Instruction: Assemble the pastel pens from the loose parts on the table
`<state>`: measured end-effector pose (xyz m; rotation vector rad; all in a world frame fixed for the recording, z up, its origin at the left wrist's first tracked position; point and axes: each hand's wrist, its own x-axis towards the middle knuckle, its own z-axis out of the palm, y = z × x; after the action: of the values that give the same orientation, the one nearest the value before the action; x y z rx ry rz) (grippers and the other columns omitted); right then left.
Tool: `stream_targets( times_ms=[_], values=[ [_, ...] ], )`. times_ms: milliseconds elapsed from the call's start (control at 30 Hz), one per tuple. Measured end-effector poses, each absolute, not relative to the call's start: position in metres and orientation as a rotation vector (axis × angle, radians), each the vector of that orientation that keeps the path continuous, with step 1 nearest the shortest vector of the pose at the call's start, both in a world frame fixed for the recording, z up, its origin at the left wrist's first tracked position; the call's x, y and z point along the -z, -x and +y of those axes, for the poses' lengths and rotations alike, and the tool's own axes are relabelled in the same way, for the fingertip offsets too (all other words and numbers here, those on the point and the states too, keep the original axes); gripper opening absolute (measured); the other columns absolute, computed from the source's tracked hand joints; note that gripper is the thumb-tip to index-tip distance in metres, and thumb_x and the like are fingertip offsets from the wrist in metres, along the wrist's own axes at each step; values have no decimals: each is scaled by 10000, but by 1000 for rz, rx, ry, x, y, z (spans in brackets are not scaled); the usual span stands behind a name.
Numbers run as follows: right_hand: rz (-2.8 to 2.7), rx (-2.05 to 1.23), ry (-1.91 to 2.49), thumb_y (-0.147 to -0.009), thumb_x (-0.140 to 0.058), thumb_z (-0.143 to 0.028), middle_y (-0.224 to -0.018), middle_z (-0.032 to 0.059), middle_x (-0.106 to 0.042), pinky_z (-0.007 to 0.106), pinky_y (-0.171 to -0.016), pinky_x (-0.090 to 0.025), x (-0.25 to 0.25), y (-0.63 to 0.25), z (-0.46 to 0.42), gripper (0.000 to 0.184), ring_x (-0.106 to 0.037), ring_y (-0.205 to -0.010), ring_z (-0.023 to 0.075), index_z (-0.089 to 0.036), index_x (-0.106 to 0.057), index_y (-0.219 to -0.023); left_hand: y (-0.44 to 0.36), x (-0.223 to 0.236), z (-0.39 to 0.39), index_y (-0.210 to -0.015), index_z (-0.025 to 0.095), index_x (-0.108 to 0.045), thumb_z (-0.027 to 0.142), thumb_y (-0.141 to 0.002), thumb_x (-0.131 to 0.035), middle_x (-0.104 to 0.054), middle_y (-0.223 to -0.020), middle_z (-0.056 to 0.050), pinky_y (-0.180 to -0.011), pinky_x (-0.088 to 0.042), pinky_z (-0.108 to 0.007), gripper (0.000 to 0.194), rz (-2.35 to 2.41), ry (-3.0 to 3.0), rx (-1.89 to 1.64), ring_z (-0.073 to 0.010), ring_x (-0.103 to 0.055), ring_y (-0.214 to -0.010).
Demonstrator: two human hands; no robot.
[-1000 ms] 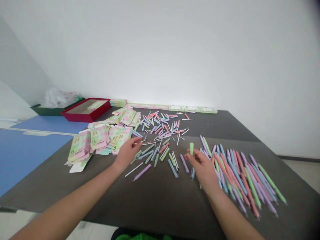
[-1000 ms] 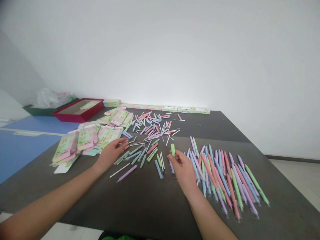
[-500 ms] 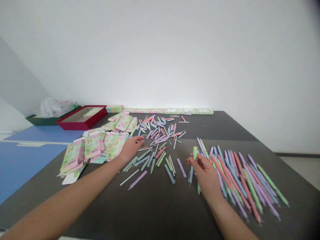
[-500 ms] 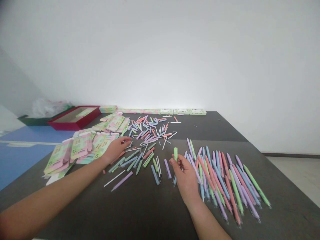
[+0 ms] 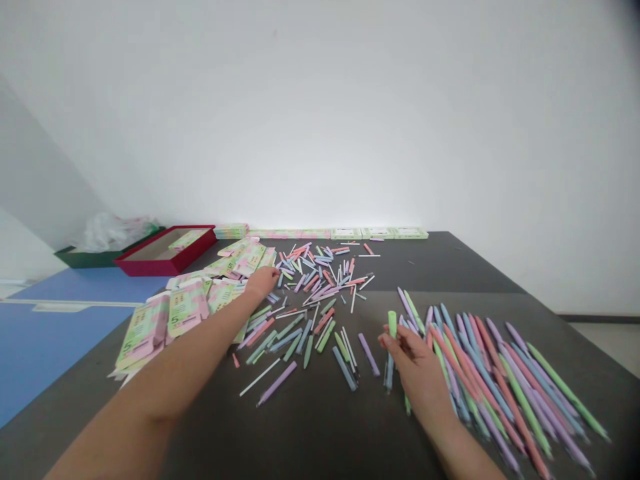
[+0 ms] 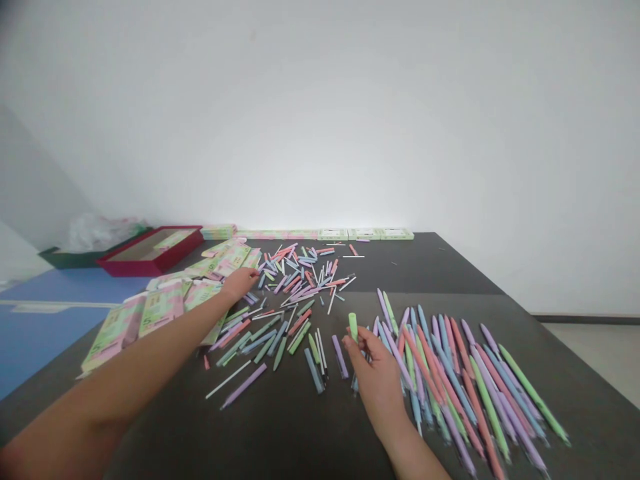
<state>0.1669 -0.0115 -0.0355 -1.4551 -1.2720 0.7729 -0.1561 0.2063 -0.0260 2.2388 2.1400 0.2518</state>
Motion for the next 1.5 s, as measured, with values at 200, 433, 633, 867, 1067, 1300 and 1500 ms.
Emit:
stream_targets(
  times_ms=[200, 433, 633, 867, 1067, 1300, 1500],
  values=[
    [-1272, -774, 1479, -782, -551, -456, -864, 45, -650, 299, -689, -432, 41, -168, -9, 355, -587, -804, 208, -181, -629, -992, 147, 35, 229, -1093, 163, -550, 321, -862, -496, -558, -1131, -86, -831, -471, -405, 285, 1927, -2372, -28, -191, -557, -972],
    [-1250, -771, 1503, -773, -564, -450, -823, 40, -649, 298, -687, -440, 41, -169, -8, 346, -595, -797, 211, -180, -636, -976, 140, 41, 242, -1127, 169, -529, 312, -857, -507, -546, -1143, -87, -812, -484, -395, 306, 1874, -2384, 61, -193, -559, -969],
    [-1260, -761, 1513, -778, -556, -452, -834, 44, -651, 295, -678, -436, 40, -169, -8, 351, -592, -792, 209, -174, -635, -978, 144, 36, 244, -1033, 174, -598, 327, -862, -481, -604, -1076, -77, -842, -454, -376, 258, 2027, -2343, -66, -196, -565, -976],
    [-1259, -754, 1502, -777, -555, -455, -812, 42, -648, 305, -676, -436, 42, -170, -7, 345, -596, -781, 216, -180, -635, -971, 140, 34, 245, -932, 244, -675, 316, -811, -480, -679, -1003, -32, -790, -428, -246, 240, 2132, -2258, -183, -193, -590, -965],
    [-1272, -761, 1520, -782, -551, -456, -842, 42, -654, 298, -681, -433, 39, -169, -9, 344, -597, -790, 211, -184, -632, -976, 142, 31, 248, -975, 197, -628, 344, -856, -479, -630, -1054, -63, -832, -449, -332, 241, 2186, -2179, -161, -193, -578, -968],
    [-1290, -752, 1527, -796, -536, -442, -803, 28, -638, 303, -708, -433, 36, -167, -9, 346, -592, -794, 212, -180, -627, -1003, 121, 38, 264, -1128, 168, -529, 313, -859, -503, -546, -1144, -87, -810, -486, -394, 307, 2146, -2207, -134, -193, -560, -966],
    [-1349, -688, 1463, -817, -539, -396, -872, 35, -653, 298, -767, -442, 34, -164, -11, 268, -594, -848, 207, -198, -647, -961, 94, 50, 280, -1060, 159, -593, 367, -845, -497, -578, -1136, -117, -866, -436, -432, 313, 2280, -2111, -134, -254, -545, -1049]
  ],
)
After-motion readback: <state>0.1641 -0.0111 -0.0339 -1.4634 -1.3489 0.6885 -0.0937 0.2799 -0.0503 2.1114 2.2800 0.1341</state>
